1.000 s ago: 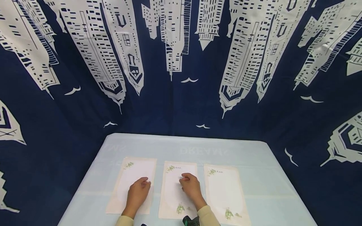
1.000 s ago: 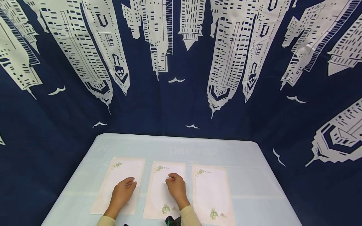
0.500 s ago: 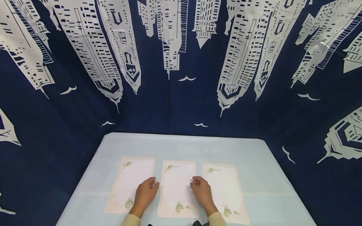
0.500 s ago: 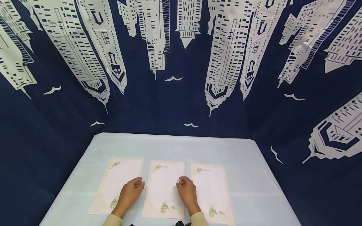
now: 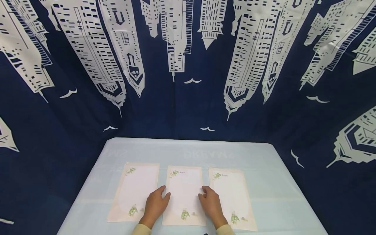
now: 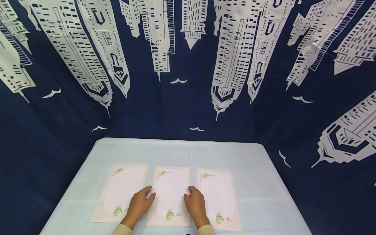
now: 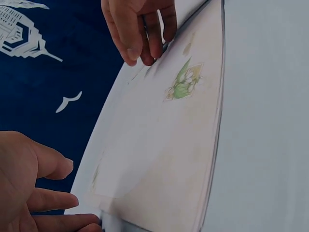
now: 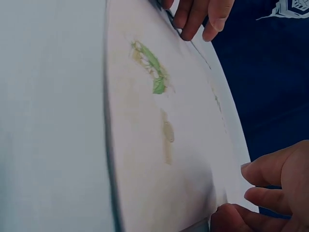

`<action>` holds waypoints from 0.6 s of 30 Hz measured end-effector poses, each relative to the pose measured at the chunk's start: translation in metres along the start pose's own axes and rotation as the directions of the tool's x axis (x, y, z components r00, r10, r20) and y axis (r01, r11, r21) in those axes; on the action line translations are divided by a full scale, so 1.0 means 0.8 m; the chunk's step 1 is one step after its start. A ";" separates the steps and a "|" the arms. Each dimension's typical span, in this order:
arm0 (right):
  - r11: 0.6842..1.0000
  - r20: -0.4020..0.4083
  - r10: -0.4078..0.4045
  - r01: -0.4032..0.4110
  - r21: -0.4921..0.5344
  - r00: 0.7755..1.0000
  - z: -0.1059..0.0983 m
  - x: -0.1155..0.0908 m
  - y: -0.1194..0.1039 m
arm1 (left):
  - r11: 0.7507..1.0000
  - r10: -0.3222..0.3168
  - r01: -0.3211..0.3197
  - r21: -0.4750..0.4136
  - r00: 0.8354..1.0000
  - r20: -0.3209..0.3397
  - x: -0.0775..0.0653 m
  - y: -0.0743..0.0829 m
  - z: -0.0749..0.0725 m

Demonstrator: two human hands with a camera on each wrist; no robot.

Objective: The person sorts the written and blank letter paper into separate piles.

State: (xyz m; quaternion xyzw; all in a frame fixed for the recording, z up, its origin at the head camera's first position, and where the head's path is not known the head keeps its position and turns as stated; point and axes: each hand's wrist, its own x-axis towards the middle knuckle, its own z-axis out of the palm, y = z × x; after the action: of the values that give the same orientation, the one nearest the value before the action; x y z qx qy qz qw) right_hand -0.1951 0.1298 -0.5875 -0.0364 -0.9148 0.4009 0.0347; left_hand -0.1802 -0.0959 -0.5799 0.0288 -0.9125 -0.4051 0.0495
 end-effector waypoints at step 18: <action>0.999 -0.115 -0.015 0.019 0.033 0.993 0.003 -0.008 -0.002 | 0.998 0.055 -0.058 -0.016 0.989 -0.140 -0.011 0.010 0.009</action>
State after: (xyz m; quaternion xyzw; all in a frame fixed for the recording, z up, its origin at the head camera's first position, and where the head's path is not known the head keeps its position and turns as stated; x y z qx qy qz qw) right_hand -0.1891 0.1264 -0.5877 -0.0511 -0.9046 0.4133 0.0914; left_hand -0.1723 -0.0847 -0.5795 0.0307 -0.9032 -0.4095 0.1248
